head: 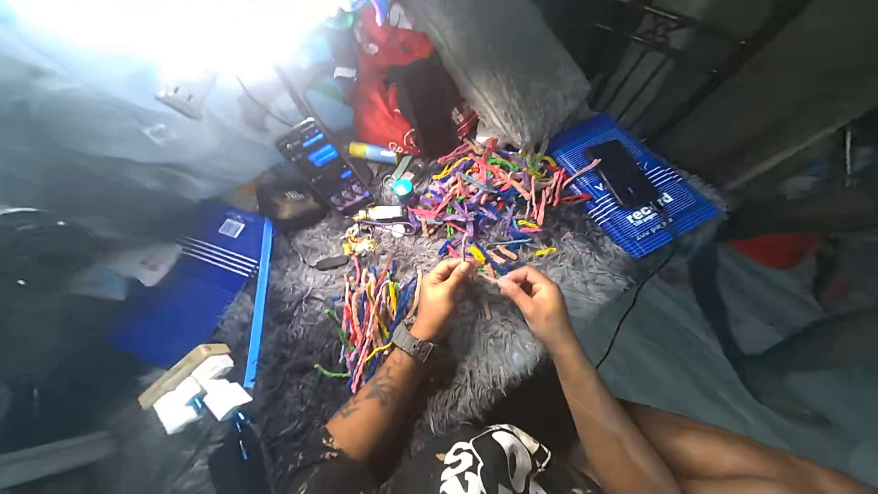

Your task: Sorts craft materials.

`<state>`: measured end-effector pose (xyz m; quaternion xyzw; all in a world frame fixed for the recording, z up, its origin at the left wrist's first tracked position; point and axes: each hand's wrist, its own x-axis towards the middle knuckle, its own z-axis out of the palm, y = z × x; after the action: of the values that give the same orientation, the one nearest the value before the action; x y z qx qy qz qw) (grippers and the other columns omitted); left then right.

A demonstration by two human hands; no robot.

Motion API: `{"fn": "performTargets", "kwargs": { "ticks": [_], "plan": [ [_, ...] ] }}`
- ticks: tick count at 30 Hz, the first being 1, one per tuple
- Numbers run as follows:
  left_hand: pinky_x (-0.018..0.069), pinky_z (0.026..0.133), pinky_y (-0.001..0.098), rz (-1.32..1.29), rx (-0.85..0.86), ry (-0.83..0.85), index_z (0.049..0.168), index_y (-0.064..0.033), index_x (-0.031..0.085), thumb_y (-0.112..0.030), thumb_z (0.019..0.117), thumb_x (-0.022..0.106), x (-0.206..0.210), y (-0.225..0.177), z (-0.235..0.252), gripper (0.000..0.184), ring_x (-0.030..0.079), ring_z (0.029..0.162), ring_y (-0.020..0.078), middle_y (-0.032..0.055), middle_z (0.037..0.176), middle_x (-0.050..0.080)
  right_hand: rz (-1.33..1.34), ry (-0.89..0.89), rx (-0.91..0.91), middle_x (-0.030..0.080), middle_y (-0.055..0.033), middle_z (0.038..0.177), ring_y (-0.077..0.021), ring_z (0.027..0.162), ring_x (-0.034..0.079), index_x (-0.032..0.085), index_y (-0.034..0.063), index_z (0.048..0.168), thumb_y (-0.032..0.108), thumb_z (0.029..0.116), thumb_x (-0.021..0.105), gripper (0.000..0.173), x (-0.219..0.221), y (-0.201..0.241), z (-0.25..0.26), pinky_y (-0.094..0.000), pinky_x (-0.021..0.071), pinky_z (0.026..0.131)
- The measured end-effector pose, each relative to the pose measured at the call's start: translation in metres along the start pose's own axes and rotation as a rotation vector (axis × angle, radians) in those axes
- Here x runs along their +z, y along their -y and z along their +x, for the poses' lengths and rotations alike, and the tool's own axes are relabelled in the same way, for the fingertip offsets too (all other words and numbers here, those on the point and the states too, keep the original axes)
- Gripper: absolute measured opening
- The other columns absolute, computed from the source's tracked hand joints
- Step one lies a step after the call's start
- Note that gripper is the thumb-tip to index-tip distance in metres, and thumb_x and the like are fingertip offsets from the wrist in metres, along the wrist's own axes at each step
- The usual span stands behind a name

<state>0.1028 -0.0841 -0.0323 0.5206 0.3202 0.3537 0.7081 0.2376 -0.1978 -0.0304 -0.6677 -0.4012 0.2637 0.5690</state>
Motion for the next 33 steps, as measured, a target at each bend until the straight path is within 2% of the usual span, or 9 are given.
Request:
{"fn": "performTargets", "kwargs": {
  "ticks": [7, 12, 16, 19, 22, 24, 27, 30, 33],
  "plan": [
    [0.0556, 0.072, 0.0231, -0.139, 0.077, 0.138, 0.101, -0.0070, 0.070, -0.003, 0.0983, 0.057, 0.010, -0.021, -0.018, 0.013, 0.066, 0.075, 0.0063, 0.0017, 0.089, 0.073, -0.375, -0.059, -0.245, 0.075, -0.0143, 0.099, -0.0251, 0.091, 0.074, 0.074, -0.0001, 0.105, 0.015, 0.0981, 0.063, 0.020, 0.015, 0.012, -0.049, -0.0414, 0.0606, 0.083],
    [0.0529, 0.064, 0.0156, -0.130, 0.084, 0.031, 0.099, -0.0116, 0.070, -0.007, 0.1040, 0.049, 0.012, -0.064, -0.034, 0.022, 0.063, 0.068, 0.0001, -0.0041, 0.083, 0.070, -0.472, -0.122, -0.380, 0.074, -0.0151, 0.088, -0.0315, 0.081, 0.074, 0.073, 0.0007, 0.097, 0.014, 0.0980, 0.056, 0.022, 0.031, 0.014, -0.061, -0.0450, 0.0604, 0.071],
    [0.0470, 0.050, 0.0095, -0.287, -0.113, 0.025, 0.100, -0.0158, 0.067, -0.019, 0.1102, 0.037, -0.007, -0.084, -0.049, 0.032, 0.053, 0.052, -0.0038, -0.0084, 0.069, 0.060, -0.096, 0.245, -0.263, 0.066, -0.0117, 0.074, -0.0228, 0.066, 0.067, 0.069, -0.0011, 0.098, 0.019, 0.1041, 0.051, 0.028, 0.049, 0.037, -0.089, -0.0409, 0.0552, 0.061],
    [0.0462, 0.047, 0.0097, -0.387, -0.175, 0.064, 0.093, -0.0165, 0.063, -0.024, 0.1110, 0.029, -0.015, -0.091, -0.067, 0.039, 0.052, 0.049, -0.0038, -0.0091, 0.065, 0.056, 0.528, 0.688, 0.020, 0.051, 0.0057, 0.074, 0.0008, 0.061, 0.048, 0.059, 0.0007, 0.102, 0.018, 0.1075, 0.044, 0.024, 0.061, 0.051, -0.103, -0.0187, 0.0437, 0.061],
    [0.0488, 0.056, 0.0140, 0.101, 0.047, -0.028, 0.096, -0.0132, 0.070, -0.011, 0.1064, 0.041, -0.031, -0.101, -0.074, 0.031, 0.056, 0.057, -0.0023, -0.0079, 0.069, 0.064, 0.429, 0.704, 0.064, 0.056, 0.0028, 0.074, -0.0032, 0.062, 0.051, 0.063, 0.0019, 0.103, 0.020, 0.1068, 0.046, 0.025, 0.071, 0.057, -0.099, -0.0228, 0.0461, 0.061],
    [0.0506, 0.062, 0.0214, 0.694, 0.183, -0.156, 0.105, -0.0077, 0.072, -0.016, 0.1049, 0.054, -0.044, -0.102, -0.066, 0.020, 0.058, 0.064, 0.0022, -0.0038, 0.077, 0.066, -0.010, 0.674, 0.034, 0.070, -0.0163, 0.092, -0.0276, 0.085, 0.068, 0.068, -0.0002, 0.115, 0.023, 0.1067, 0.045, 0.034, 0.070, 0.062, -0.080, -0.0488, 0.0540, 0.078],
    [0.0510, 0.093, 0.0584, 1.359, 0.028, -0.244, 0.123, -0.0051, 0.071, -0.031, 0.1027, 0.061, -0.062, -0.086, -0.042, 0.034, 0.066, 0.107, 0.0351, 0.0187, 0.119, 0.068, -0.445, 0.618, -0.002, 0.070, -0.0195, 0.122, -0.0362, 0.120, 0.064, 0.067, 0.0032, 0.127, 0.037, 0.1096, 0.041, 0.045, 0.077, 0.052, -0.059, -0.0554, 0.0484, 0.100],
    [0.0335, 0.109, 0.0690, 1.599, 0.042, -0.292, 0.150, -0.0029, 0.048, -0.032, 0.0973, 0.067, -0.055, -0.073, -0.042, 0.063, 0.039, 0.142, 0.0492, 0.0271, 0.158, 0.036, -0.594, 0.528, -0.088, 0.062, -0.0199, 0.136, -0.0387, 0.132, 0.054, 0.065, 0.0038, 0.132, 0.035, 0.1083, 0.044, 0.045, 0.079, 0.032, -0.047, -0.0564, 0.0419, 0.107],
    [0.0420, 0.108, 0.0609, 1.549, 0.362, -0.018, 0.140, -0.0027, 0.058, -0.020, 0.0990, 0.062, -0.026, -0.074, -0.053, 0.045, 0.049, 0.136, 0.0420, 0.0236, 0.152, 0.046, -0.611, 0.577, -0.167, 0.057, -0.0187, 0.146, -0.0392, 0.139, 0.049, 0.063, 0.0035, 0.136, 0.029, 0.1069, 0.047, 0.042, 0.078, 0.022, -0.042, -0.0577, 0.0369, 0.114]
  ]
}}
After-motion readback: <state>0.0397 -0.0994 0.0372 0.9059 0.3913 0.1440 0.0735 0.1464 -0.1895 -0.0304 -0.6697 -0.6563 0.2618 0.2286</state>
